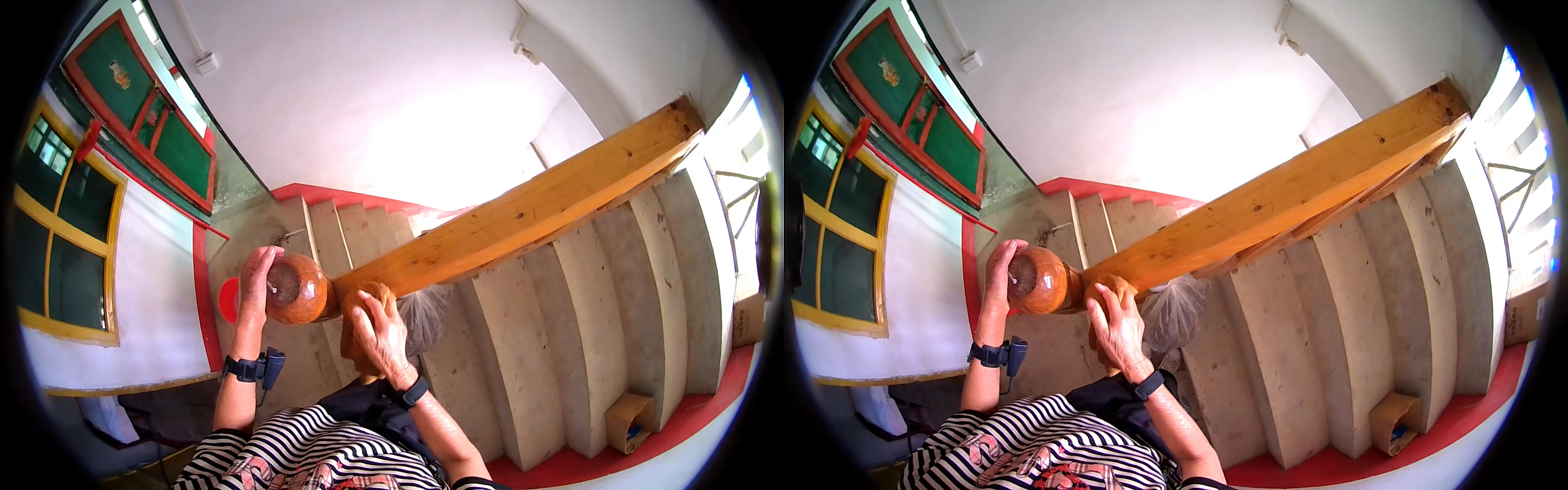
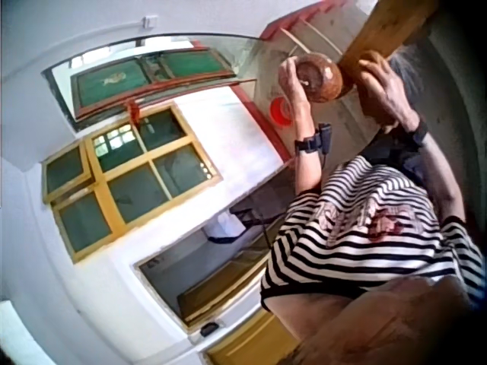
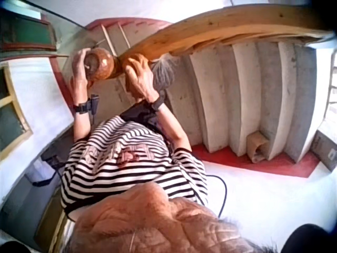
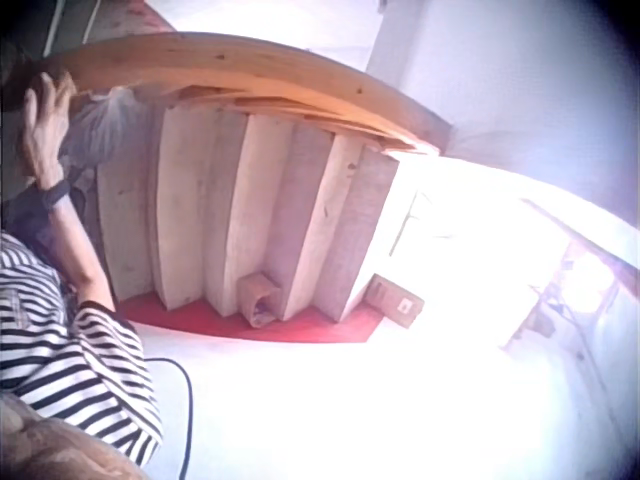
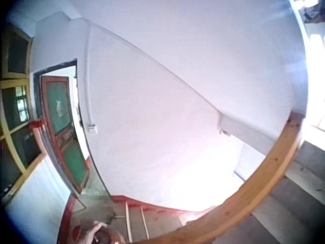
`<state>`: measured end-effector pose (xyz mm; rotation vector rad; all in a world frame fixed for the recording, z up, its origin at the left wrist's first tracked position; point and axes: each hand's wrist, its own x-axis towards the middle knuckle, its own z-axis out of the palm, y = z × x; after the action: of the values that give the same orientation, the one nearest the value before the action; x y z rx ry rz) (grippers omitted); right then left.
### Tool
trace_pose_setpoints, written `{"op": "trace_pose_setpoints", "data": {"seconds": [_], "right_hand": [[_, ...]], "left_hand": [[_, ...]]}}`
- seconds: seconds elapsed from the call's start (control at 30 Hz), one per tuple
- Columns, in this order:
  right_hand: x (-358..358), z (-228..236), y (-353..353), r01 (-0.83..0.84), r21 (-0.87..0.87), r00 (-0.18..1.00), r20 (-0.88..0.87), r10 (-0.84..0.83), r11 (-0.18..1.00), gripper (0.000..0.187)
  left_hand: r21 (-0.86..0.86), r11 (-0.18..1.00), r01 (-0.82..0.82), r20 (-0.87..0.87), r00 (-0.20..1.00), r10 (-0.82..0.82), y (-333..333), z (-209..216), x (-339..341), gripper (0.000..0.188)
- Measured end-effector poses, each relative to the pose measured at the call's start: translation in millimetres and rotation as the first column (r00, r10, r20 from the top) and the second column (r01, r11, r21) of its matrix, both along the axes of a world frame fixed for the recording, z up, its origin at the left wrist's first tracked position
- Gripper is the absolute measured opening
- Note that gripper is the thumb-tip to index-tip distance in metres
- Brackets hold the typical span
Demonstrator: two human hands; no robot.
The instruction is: The person wipes a wooden handrail with a cloth, dips the cloth into a bucket of water, and then wipes a yellow door.
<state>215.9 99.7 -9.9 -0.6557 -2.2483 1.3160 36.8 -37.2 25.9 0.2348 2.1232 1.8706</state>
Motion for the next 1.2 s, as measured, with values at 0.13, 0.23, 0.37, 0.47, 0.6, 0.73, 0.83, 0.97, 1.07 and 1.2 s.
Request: {"op": "trace_pose_setpoints", "data": {"seconds": [0.13, 0.23, 0.37, 0.47, 0.6, 0.73, 0.83, 0.97, 1.07, 1.2], "right_hand": [[-41.1, -3.2, 19.5, -0.043, 0.304, 0.997, -0.042, 0.058, 0.952, 0.039], [-67.0, -15.8, 14.9, 0.000, 0.328, 0.997, -0.069, 0.024, 0.945, 0.050], [-79.0, -50.7, 1.8, -0.224, 0.367, 0.969, 0.184, 0.165, 0.903, 0.052], [-74.1, -51.4, 1.5, -0.324, 0.260, 0.930, 0.264, 0.256, 0.909, 0.049], [-56.3, -51.8, -4.3, -0.247, 0.234, 0.965, 0.150, 0.216, 0.940, 0.043], [-26.6, -34.8, -11.8, -0.285, 0.056, 0.898, 0.365, 0.246, 0.957, 0.033], [32.4, -98.8, -22.7, -0.402, -0.033, 0.882, 0.256, 0.397, 0.915, 0.042], [42.0, -68.3, 10.0, -0.331, -0.422, 0.901, 0.124, 0.415, 0.844, 0.048], [3.9, 7.2, 28.1, -0.247, -0.432, 0.968, -0.076, 0.238, 0.867, 0.049], [-52.2, 9.0, 31.0, -0.273, -0.106, 0.959, 0.046, 0.279, 0.956, 0.058]], "left_hand": [[0.012, 1.000, -0.013, 0.028, 1.000, 0.013, -0.1, 0.7, -0.7, 0.023], [0.005, 1.000, -0.025, 0.027, 0.999, 0.025, -3.1, -7.9, -3.0, 0.025], [-0.030, 1.000, 0.010, -0.012, 1.000, -0.011, 3.8, -0.8, -0.6, 0.028], [-0.024, 1.000, -0.009, -0.016, 1.000, 0.008, -1.1, -1.7, -1.2, 0.027], [-0.036, 0.999, -0.009, 0.023, 1.000, 0.009, 2.9, 2.6, -2.9, 0.028], [-0.036, 0.999, -0.015, -0.005, 1.000, 0.015, -1.8, -1.0, -4.8, 0.029], [-0.038, 0.999, -0.013, -0.002, 1.000, 0.013, 2.8, 1.1, -5.8, 0.029], [-0.056, 0.998, -0.026, 0.016, 1.000, 0.027, 6.7, 1.1, 3.1, 0.029], [-0.037, 0.999, -0.036, -0.020, 0.999, 0.035, 0.4, 3.6, 0.6, 0.029], [0.006, 0.999, -0.036, -0.007, 0.999, 0.036, 9.6, 4.1, 3.2, 0.028]]}}
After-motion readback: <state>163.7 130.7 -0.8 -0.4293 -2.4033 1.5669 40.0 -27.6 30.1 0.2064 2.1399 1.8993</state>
